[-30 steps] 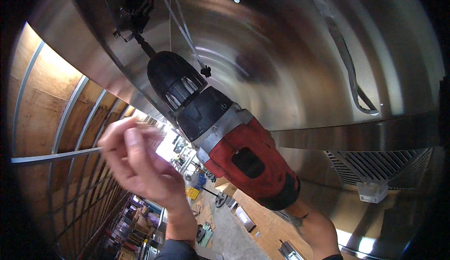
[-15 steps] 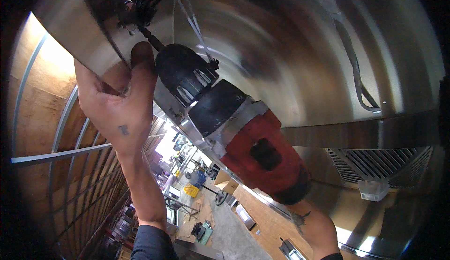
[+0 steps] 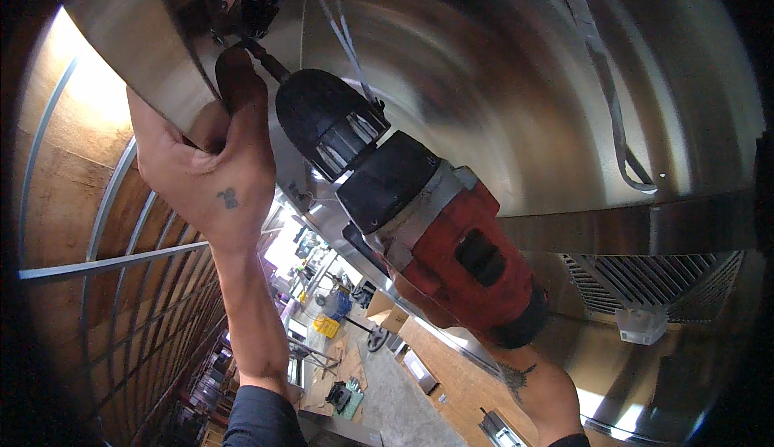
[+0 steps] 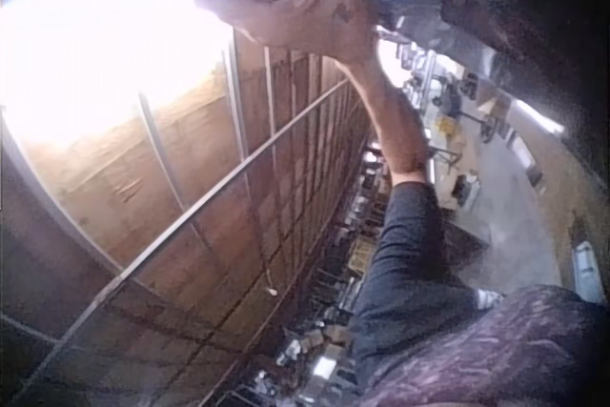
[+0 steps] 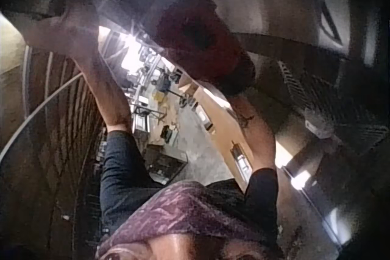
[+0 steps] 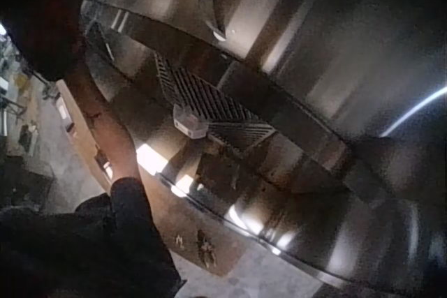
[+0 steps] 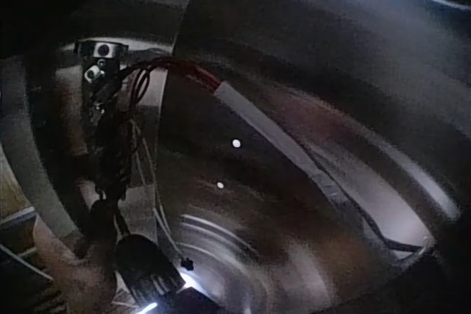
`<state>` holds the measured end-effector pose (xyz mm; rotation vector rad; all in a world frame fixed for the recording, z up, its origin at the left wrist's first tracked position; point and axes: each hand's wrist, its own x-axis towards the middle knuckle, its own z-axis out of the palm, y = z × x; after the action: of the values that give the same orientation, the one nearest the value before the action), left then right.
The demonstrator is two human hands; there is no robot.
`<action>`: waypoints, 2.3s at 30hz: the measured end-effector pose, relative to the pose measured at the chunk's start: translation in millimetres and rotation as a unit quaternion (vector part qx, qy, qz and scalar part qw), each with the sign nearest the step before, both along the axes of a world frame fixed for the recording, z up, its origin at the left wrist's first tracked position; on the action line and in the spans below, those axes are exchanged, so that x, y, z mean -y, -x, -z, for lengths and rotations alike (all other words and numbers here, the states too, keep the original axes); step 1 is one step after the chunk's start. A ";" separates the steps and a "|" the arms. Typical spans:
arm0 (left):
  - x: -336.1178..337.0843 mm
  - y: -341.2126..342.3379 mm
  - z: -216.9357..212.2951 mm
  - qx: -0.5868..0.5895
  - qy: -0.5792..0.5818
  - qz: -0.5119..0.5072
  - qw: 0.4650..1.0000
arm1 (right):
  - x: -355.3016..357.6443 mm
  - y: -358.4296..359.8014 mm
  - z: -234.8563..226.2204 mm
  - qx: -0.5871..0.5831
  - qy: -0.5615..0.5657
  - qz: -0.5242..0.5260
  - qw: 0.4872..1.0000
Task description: The person installs a light fixture into a stainless steel kitchen hood. They use a screwdriver to secure a metal plate, retrieve a light fixture from a box, connect its wires, and then use a power drill to fasten the fixture in place.
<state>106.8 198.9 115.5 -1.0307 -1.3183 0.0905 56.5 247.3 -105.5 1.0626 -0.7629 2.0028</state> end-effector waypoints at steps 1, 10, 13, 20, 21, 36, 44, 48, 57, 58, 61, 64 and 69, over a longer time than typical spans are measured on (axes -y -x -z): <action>3.6 -0.1 0.4 -0.005 -0.004 -0.003 1.000 | 2.3 -0.3 0.3 0.001 -0.004 -0.004 1.000; -7.0 -5.1 4.9 0.003 -0.040 -0.018 0.999 | -1.7 0.6 -2.8 0.010 -0.014 -0.014 1.000; -7.2 -6.6 5.6 -0.008 -0.049 -0.036 0.998 | 0.1 0.0 -2.3 0.012 -0.019 -0.022 0.999; -3.8 -1.4 0.8 -0.011 -0.037 -0.004 0.999 | 0.2 0.5 -2.4 0.017 -0.028 -0.028 0.999; -6.6 0.1 1.4 -0.005 -0.041 0.003 0.999 | -1.8 2.0 -2.8 0.018 -0.026 -0.024 0.999; 1.5 0.9 1.9 -0.040 -0.002 -0.038 0.999 | -1.6 8.0 4.3 0.028 -0.035 -0.032 0.998; -7.0 3.2 5.6 -0.004 -0.008 0.018 1.000 | -0.3 5.9 6.2 0.037 -0.046 -0.041 0.997; -3.1 -1.2 5.9 -0.037 -0.011 -0.026 0.999 | 0.3 5.5 7.8 0.040 -0.052 -0.045 0.997; 7.0 -6.0 -3.4 0.079 -0.030 0.011 0.996 | -0.3 6.4 9.8 0.047 -0.059 -0.048 0.996; 7.6 -7.6 -4.1 0.106 -0.036 0.018 0.994 | -0.8 6.0 10.9 0.047 -0.061 -0.048 0.996; 10.3 -6.8 -6.0 0.157 -0.044 0.042 0.986 | -2.5 6.5 11.1 0.051 -0.064 -0.043 0.996; 9.6 -5.0 -6.4 0.148 -0.044 0.039 0.987 | -3.8 6.5 10.7 0.053 -0.067 -0.046 0.995; 7.7 -8.2 -6.7 0.130 -0.038 0.023 0.991 | -4.9 3.2 10.5 0.056 -0.070 -0.050 0.995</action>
<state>115.1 191.1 122.2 -1.0319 -1.5202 -0.1312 53.3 252.2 -116.0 1.0938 -0.9389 2.1336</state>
